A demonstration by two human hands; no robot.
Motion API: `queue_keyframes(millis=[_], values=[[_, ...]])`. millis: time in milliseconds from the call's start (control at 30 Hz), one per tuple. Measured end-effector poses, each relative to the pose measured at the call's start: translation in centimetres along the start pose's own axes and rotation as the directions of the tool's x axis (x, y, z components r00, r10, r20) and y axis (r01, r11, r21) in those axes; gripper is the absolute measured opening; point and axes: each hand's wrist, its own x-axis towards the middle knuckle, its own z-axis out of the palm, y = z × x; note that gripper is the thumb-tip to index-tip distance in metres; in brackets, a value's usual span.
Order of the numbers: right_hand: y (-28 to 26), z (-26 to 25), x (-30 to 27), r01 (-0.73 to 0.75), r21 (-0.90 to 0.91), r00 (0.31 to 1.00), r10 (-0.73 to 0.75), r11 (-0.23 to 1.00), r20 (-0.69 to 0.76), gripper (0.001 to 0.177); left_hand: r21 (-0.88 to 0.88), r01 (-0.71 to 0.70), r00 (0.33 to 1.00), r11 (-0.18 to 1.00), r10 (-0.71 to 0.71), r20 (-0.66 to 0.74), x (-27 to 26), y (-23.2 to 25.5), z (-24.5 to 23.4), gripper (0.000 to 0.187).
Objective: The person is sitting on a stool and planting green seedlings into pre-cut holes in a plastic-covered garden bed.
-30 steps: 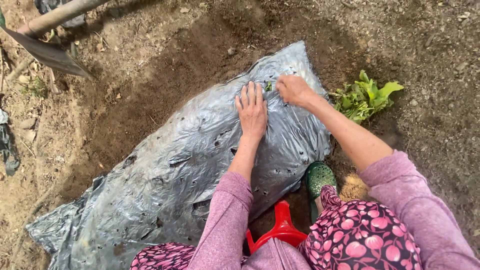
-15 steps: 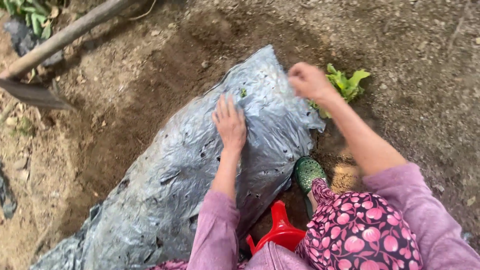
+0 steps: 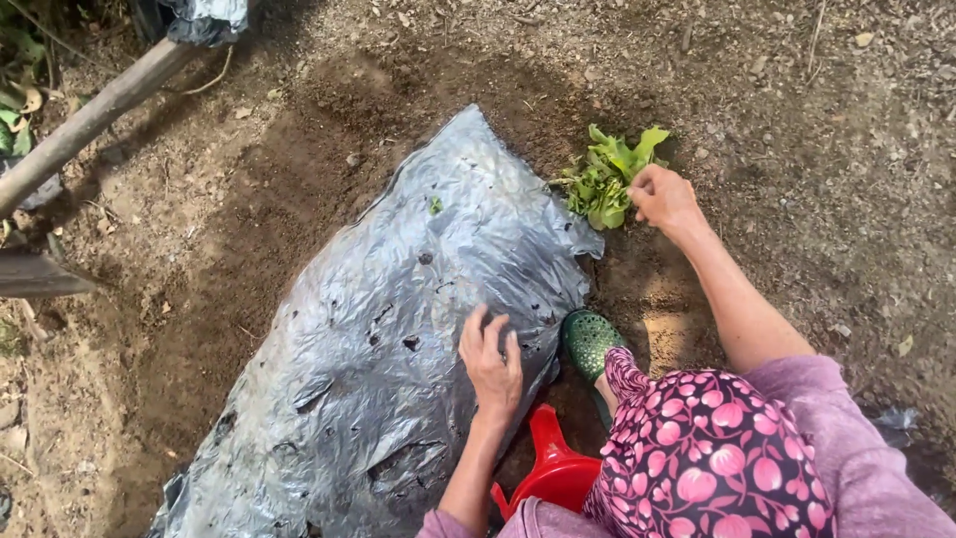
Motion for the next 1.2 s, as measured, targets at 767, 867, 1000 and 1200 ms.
queue_keyframes(millis=[767, 867, 1000, 1200], values=[[-5.1, 1.5, -2.7, 0.482, -0.56, 0.758, -0.641, 0.674, -0.119, 0.017, -0.168, 0.119, 0.993, 0.979, -0.116, 0.031, 0.4, 1.1, -2.9, 0.019], [-4.1, 3.4, -0.2, 0.474, -0.715, 0.64, -0.759, 0.514, -0.121, 0.017, -0.171, 0.114, 0.993, 0.979, -0.111, 0.031, 0.6, 1.0, -2.8, 0.019], [-5.7, 4.7, -0.1, 0.499, -0.808, 0.357, -0.924, 0.315, -0.14, 0.024, -0.189, 0.127, 0.992, 0.974, -0.123, 0.033, 0.8, 1.2, -3.1, 0.018], [-8.5, 3.0, 0.0, 0.479, -0.805, 0.373, -0.911, 0.35, -0.174, 0.025, -0.201, 0.133, 0.991, 0.97, -0.128, 0.039, 0.6, 1.0, -2.6, 0.019]])
